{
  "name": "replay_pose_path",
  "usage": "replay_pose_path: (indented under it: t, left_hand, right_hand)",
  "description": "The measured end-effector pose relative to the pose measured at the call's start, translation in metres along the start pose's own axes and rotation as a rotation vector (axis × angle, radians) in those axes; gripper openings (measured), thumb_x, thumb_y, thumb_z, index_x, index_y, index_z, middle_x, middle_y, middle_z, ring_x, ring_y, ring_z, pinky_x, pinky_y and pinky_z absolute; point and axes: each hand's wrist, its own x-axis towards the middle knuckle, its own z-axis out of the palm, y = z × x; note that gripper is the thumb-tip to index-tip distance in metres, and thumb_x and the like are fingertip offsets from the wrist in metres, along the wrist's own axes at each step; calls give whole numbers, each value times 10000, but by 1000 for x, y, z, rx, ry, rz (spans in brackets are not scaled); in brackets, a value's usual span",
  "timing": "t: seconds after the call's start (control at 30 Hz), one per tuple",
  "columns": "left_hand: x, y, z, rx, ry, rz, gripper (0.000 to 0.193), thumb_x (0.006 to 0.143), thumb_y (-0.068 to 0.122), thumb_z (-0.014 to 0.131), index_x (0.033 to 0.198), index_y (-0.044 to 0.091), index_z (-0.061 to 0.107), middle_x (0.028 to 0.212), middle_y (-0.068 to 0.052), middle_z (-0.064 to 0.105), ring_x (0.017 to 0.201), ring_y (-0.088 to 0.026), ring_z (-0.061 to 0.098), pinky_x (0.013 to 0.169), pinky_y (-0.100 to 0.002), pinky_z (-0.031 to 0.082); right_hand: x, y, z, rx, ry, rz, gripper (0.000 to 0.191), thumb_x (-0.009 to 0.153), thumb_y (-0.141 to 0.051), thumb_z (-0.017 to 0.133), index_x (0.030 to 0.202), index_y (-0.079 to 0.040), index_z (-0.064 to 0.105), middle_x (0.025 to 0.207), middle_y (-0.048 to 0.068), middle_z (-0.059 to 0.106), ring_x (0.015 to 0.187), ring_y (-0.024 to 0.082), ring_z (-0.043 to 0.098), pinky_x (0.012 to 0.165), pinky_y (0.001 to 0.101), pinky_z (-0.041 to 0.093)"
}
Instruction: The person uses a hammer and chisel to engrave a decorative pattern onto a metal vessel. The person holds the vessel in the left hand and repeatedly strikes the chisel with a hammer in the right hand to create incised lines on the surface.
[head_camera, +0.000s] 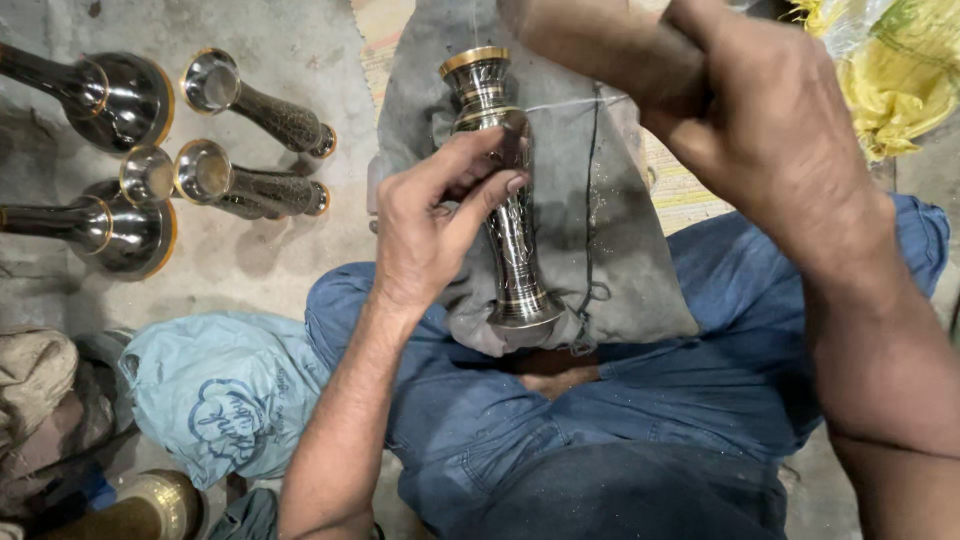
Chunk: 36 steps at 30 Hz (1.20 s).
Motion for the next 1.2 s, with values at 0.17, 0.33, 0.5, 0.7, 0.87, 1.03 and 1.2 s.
replay_pose_path:
  t: [0.17,0.33,0.5,0.7,0.87,1.03,1.2]
  left_hand:
    - [9,7,-10,-58,-135,117,322,1014,88,732,1321,20,661,1218,-126,760,1094,-201,783,936,-313,649]
    - [11,11,-11,76,-184,131,334,973,121,769,1282,23,688,1152,-129,771,1024,-217,783,867,-330,626]
    - [-5,-9,-12,-87,-68,174,222,1041,53,719,1255,16,677,1157,-136,767,1047,-217,768,912,-341,623]
    - [-35,-36,39,-585,771,-158,237,1080,49,633,1298,-27,573,971,-154,744,811,-214,751,738,-326,648]
    - [-54,-48,70,-489,779,-163,252,1043,34,659,1264,-43,568,966,-143,750,830,-185,750,730,-301,648]
    - [-57,-56,76,-356,786,-39,241,1055,5,662,1277,-30,577,980,-142,758,867,-179,747,780,-295,636]
    - [-58,-62,78,-480,808,-112,238,1043,22,663,1259,-24,575,960,-122,751,834,-166,741,741,-285,638]
  right_hand:
    - [-19,2,17,27,93,53,247,939,-5,803,1038,19,578,933,143,655,899,316,688,764,412,534]
    - [-34,5,27,-9,165,72,260,902,-3,806,1050,10,593,906,148,653,864,323,682,738,444,537]
    - [-26,3,36,-308,59,43,226,940,-63,859,988,-66,638,791,119,685,755,297,703,705,446,568]
    - [17,-12,55,383,-80,167,718,837,-397,860,1399,-57,570,1167,198,736,1069,315,744,869,440,623]
    - [54,-17,83,335,-395,242,945,717,-560,889,1472,-155,491,1171,235,719,1064,368,711,876,496,578]
    - [56,6,97,715,-415,157,951,763,-536,870,1485,-89,442,1349,271,629,1227,370,644,946,485,565]
    - [39,18,98,849,-535,459,999,782,-583,789,1608,-153,427,1313,220,715,928,336,708,719,458,577]
